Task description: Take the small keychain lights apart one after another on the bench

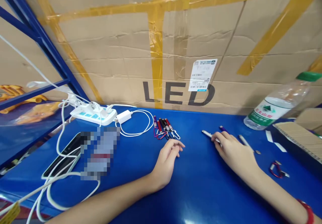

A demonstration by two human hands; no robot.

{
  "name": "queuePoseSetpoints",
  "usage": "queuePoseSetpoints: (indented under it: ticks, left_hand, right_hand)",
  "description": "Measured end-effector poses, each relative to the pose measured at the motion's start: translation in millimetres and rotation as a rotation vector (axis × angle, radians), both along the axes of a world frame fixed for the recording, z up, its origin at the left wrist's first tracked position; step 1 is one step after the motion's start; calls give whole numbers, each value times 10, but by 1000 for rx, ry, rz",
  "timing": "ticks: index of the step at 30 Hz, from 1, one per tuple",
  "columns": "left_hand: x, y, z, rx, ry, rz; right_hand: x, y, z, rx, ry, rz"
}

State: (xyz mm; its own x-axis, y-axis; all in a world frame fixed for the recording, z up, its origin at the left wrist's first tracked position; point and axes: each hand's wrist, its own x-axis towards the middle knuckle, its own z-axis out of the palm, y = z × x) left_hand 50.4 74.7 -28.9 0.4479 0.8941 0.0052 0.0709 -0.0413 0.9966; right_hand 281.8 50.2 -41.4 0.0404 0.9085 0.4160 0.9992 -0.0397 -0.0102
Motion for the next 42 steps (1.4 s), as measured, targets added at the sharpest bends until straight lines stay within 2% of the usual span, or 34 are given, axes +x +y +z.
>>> queuePoseSetpoints:
  ticks: [5,14,16,19,22,25,27,31,37,42]
  left_hand:
    - [7,-17,22,-5,22,-1]
    - [-19,-44,59,87,44,-14]
    - [-22,-48,53,119,60,-20]
    - [-19,-61,28,191,98,-38]
    - [-19,-92,6,262,187,-97]
    - [-27,-138,4,342,347,-232]
    - [-30,-164,1,471,436,-293]
    - [-21,-192,-40,698,527,-342]
    - [-17,-243,-76,713,498,-322]
    - [-23,-276,-79,746,488,-306]
  right_hand:
    - [69,23,6,-75,-103,-157]
    - [75,6,-91,21,-344,-224]
    - [24,13,-118,110,-357,-146]
    - [-137,14,-135,185,-192,124]
    - [-360,-38,-103,17,29,408]
    - [-527,-119,-51,-141,160,572]
    - [-573,-148,-26,-209,184,657]
    - [-585,-121,-9,-269,166,708]
    - [-648,-85,15,-372,75,693]
    - [-680,-74,60,-253,48,644]
